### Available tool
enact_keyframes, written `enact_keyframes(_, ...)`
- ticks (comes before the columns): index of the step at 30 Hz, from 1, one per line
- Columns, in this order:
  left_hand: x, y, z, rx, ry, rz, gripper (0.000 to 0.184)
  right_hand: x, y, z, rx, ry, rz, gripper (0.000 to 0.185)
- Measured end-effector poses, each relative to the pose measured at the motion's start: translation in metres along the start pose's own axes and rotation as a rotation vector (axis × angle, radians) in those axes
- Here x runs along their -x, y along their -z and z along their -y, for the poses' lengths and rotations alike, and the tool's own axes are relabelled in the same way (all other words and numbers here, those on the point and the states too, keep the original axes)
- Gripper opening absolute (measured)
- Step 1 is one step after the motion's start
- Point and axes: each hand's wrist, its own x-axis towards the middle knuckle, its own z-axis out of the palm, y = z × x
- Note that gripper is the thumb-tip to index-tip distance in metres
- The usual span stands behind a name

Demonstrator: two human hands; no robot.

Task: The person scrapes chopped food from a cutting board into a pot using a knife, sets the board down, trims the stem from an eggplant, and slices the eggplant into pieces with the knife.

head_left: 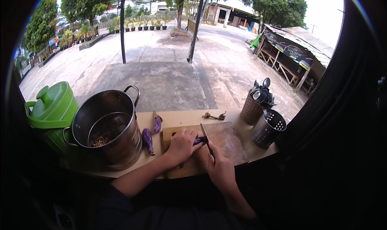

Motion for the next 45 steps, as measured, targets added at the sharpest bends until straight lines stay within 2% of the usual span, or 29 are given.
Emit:
enact_keyframes(3,0.000,0.002,-0.001,0.017,0.024,0.005,0.034,0.019,0.012,0.006,0.031,-0.071,0.048,0.043)
enact_keyframes(8,-0.001,0.001,0.004,0.066,-0.017,-0.022,0.032,0.025,0.014,0.002,0.055,-0.030,0.050,0.045)
enact_keyframes(19,-0.002,0.002,0.005,0.072,-0.108,0.000,0.032,-0.030,-0.016,-0.002,0.086,-0.009,0.022,0.045)
enact_keyframes(28,-0.004,0.008,0.001,0.122,0.042,0.075,0.036,-0.010,-0.005,-0.004,0.046,0.019,0.018,0.046)
enact_keyframes(31,-0.004,0.010,-0.001,0.121,0.035,0.061,0.037,0.008,0.003,0.000,0.074,0.007,0.035,0.046)
enact_keyframes(33,-0.004,0.010,0.000,0.129,0.022,0.067,0.036,0.015,0.007,0.003,0.051,-0.091,0.071,0.041)
enact_keyframes(40,-0.005,0.007,0.004,0.103,-0.058,0.076,0.034,-0.006,-0.002,0.001,0.012,-0.009,0.017,0.040)
enact_keyframes(45,-0.003,0.004,0.005,0.082,-0.083,0.035,0.033,-0.030,-0.014,0.001,0.121,-0.030,0.045,0.044)
